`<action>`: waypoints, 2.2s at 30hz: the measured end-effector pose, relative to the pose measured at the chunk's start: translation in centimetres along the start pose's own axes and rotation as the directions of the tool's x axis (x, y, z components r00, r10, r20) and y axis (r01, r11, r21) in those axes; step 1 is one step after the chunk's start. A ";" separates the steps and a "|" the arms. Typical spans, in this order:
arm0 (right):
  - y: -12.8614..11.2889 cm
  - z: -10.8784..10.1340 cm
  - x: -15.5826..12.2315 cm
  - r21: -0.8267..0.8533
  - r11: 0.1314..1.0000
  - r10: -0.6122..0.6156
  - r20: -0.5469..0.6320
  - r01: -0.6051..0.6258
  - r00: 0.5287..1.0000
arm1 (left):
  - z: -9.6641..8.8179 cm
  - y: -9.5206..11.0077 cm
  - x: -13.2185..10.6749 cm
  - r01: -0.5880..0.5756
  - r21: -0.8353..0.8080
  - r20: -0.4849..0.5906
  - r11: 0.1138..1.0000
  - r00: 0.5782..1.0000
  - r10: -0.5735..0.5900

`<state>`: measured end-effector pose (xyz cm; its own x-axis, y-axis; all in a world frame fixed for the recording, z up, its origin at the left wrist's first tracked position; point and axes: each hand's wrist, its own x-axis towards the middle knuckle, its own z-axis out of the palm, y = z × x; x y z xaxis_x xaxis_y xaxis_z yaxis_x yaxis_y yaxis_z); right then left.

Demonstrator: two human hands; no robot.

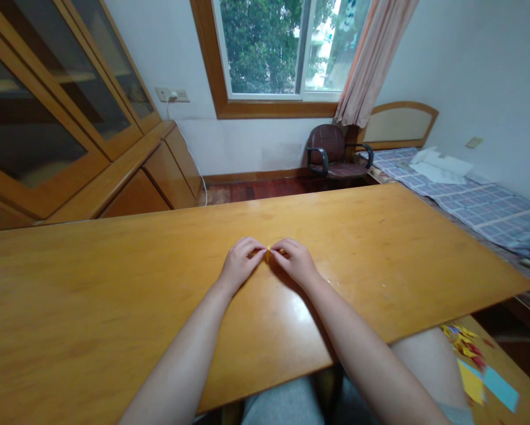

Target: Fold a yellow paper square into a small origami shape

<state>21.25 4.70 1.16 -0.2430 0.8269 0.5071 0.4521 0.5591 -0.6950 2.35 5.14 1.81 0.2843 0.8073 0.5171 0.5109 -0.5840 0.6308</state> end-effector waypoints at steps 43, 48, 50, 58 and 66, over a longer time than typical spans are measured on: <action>0.1 0.5 0.2 0.171 0.975 0.146 -0.028 -0.139 0.989 | 0.3 0.3 -0.1 0.104 -0.083 0.086 0.991 0.992 -0.097; 0.0 0.5 0.3 0.177 0.970 0.172 -0.026 -0.165 0.985 | 0.7 0.2 -0.3 0.064 -0.021 0.116 0.998 0.991 -0.061; -0.1 0.4 0.4 0.184 0.968 0.178 -0.024 -0.171 0.984 | 0.8 0.2 -0.4 0.057 -0.004 0.119 0.998 0.991 -0.057; 0.0 0.4 0.2 0.238 0.952 0.197 0.006 -0.193 0.980 | 1.1 0.1 -0.4 0.134 -0.078 0.087 0.988 0.988 -0.127; 0.0 0.3 0.2 0.252 0.951 0.188 -0.007 -0.180 0.982 | 1.2 -0.8 -0.3 0.330 -0.280 0.056 0.901 0.943 -0.328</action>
<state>20.93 4.93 1.07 -0.1476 0.9167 0.3713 0.2571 0.3980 -0.8806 2.81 5.46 0.43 0.1464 0.9575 0.2484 0.3270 -0.2838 0.9014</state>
